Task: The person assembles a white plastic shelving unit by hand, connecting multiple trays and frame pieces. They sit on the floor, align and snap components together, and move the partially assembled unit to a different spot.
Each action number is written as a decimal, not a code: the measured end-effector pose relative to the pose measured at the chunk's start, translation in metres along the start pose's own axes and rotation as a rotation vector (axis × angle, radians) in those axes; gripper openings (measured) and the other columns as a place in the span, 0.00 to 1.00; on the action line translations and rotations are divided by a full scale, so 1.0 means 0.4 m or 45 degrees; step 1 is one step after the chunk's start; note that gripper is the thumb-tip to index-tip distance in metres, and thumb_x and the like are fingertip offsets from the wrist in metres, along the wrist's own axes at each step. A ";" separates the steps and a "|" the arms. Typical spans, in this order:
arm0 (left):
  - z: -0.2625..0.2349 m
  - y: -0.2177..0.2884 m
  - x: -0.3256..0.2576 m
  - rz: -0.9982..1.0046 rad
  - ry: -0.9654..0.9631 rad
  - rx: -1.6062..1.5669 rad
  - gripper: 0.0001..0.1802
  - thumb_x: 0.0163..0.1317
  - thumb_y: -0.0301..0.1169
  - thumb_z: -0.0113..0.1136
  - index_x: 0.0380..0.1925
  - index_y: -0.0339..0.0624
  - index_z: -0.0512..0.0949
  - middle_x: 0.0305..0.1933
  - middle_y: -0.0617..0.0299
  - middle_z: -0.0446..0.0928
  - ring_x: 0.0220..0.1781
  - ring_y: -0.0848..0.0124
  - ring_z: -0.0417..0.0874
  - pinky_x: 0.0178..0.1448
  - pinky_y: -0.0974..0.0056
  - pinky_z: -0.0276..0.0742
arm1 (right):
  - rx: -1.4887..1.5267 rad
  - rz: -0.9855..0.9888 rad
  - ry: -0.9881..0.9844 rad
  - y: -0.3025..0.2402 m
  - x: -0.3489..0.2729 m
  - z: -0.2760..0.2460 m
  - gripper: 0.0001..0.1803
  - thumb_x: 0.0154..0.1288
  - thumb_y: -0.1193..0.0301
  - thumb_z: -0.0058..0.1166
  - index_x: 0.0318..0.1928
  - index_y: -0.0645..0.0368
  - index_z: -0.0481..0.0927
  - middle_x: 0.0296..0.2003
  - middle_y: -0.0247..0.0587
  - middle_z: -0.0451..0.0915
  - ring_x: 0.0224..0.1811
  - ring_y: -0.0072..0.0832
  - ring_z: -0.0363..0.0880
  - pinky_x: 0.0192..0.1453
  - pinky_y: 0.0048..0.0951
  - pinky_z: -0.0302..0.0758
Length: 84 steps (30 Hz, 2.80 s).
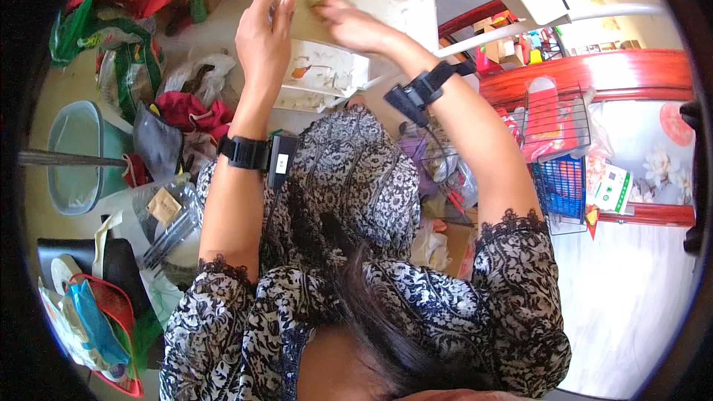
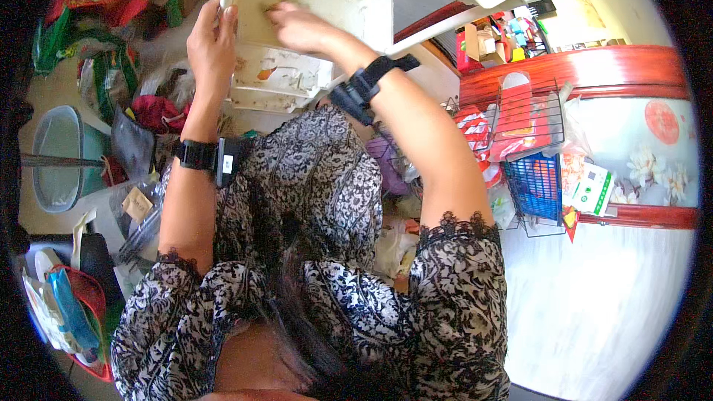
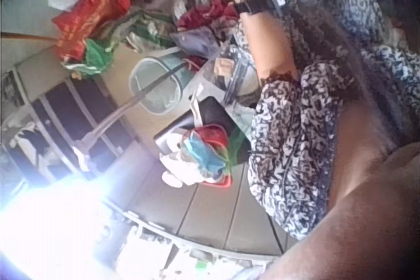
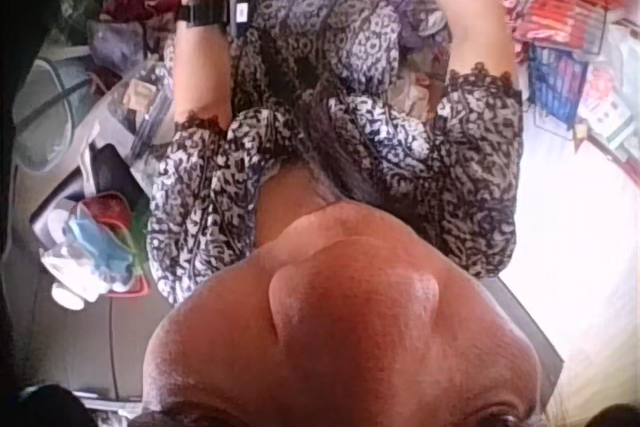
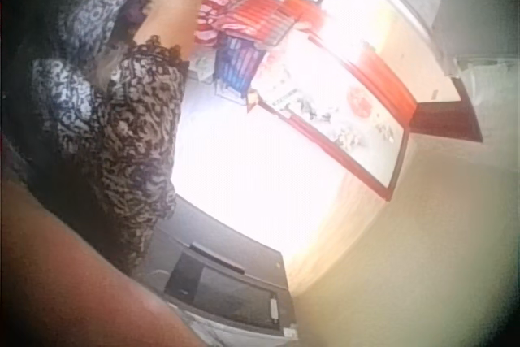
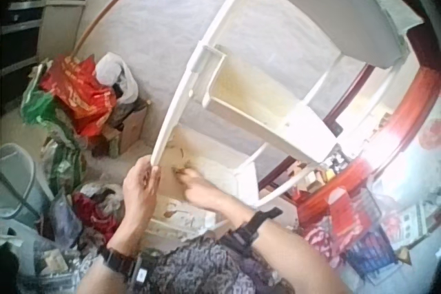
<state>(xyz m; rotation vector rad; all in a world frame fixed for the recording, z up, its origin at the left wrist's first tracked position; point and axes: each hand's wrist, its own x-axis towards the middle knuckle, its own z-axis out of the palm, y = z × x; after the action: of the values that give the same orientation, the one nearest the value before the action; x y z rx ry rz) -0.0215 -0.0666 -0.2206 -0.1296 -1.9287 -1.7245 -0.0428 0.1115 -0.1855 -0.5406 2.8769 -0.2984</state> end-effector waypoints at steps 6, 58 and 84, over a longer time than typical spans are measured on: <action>-0.009 0.006 -0.005 0.074 0.023 0.021 0.10 0.65 0.31 0.57 0.45 0.41 0.77 0.26 0.57 0.73 0.29 0.64 0.74 0.34 0.61 0.70 | -0.143 0.391 -0.061 0.196 -0.072 -0.065 0.23 0.66 0.70 0.39 0.60 0.65 0.70 0.60 0.55 0.70 0.65 0.46 0.65 0.69 0.36 0.61; -0.023 0.091 0.004 0.054 -0.035 0.055 0.11 0.64 0.33 0.56 0.44 0.43 0.77 0.27 0.52 0.74 0.31 0.56 0.76 0.36 0.55 0.71 | -0.253 0.258 -0.083 0.039 -0.187 -0.099 0.26 0.74 0.57 0.31 0.50 0.65 0.77 0.52 0.61 0.75 0.58 0.52 0.72 0.64 0.43 0.67; -0.022 0.053 0.022 -0.045 -0.078 -0.037 0.12 0.64 0.34 0.60 0.45 0.44 0.79 0.28 0.59 0.78 0.31 0.64 0.78 0.36 0.61 0.74 | -0.132 -0.117 0.307 -0.028 0.160 -0.036 0.21 0.69 0.63 0.36 0.53 0.60 0.75 0.56 0.53 0.73 0.62 0.46 0.68 0.67 0.41 0.64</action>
<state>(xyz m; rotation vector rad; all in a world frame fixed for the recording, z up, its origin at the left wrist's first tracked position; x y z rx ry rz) -0.0172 -0.0737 -0.1975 -0.1618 -1.9613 -1.7918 -0.1010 0.0795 -0.1790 -0.7016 3.1193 -0.2449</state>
